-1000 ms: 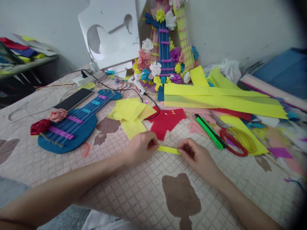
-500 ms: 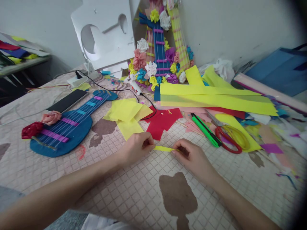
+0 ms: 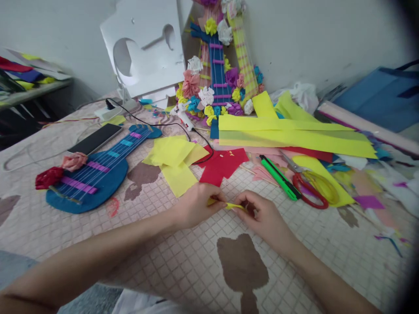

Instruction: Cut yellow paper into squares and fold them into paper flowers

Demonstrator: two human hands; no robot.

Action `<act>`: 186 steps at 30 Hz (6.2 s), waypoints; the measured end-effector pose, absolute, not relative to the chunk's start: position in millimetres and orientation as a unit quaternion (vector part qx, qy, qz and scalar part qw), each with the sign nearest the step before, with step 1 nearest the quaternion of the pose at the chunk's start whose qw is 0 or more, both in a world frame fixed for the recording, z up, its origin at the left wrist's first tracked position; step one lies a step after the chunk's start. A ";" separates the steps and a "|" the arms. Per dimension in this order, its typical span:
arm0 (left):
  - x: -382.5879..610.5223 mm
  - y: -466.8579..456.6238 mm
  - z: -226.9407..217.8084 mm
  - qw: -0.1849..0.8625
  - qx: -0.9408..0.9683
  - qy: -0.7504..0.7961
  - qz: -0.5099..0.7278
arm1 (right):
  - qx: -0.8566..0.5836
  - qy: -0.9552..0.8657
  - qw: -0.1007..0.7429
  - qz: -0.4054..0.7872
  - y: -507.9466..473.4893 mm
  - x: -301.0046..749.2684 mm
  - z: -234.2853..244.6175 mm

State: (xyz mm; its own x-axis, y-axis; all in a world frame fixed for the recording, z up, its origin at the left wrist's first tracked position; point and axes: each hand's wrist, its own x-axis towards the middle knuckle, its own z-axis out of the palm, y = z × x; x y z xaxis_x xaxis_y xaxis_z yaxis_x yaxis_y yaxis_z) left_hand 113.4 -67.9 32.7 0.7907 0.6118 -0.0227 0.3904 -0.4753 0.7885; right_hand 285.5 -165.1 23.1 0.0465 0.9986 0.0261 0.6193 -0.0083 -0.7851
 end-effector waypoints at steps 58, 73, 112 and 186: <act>96.1 -46.5 21.3 0.686 0.648 0.303 0.130 | -0.652 -0.507 0.402 0.395 -162.6 300.8 15.1; 119.0 -65.4 25.1 0.620 0.717 0.271 0.167 | -0.622 -0.547 0.399 0.394 -163.3 286.9 16.9; 109.8 -30.7 36.3 0.671 0.633 0.360 0.140 | -0.735 -0.576 0.350 0.076 -168.1 361.9 18.7; 30.2 -58.7 13.8 0.105 0.911 0.339 0.210 | -0.497 -0.847 0.178 -0.066 -79.2 233.3 1.3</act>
State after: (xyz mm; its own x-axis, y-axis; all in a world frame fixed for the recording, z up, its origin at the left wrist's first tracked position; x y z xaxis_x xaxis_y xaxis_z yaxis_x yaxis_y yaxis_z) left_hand 30.2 -58.7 13.8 0.6818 0.6619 0.3116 0.5731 -0.7480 0.3348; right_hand 233.3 -79.2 1.3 -0.4427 0.8179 0.3676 0.8652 0.4972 -0.0644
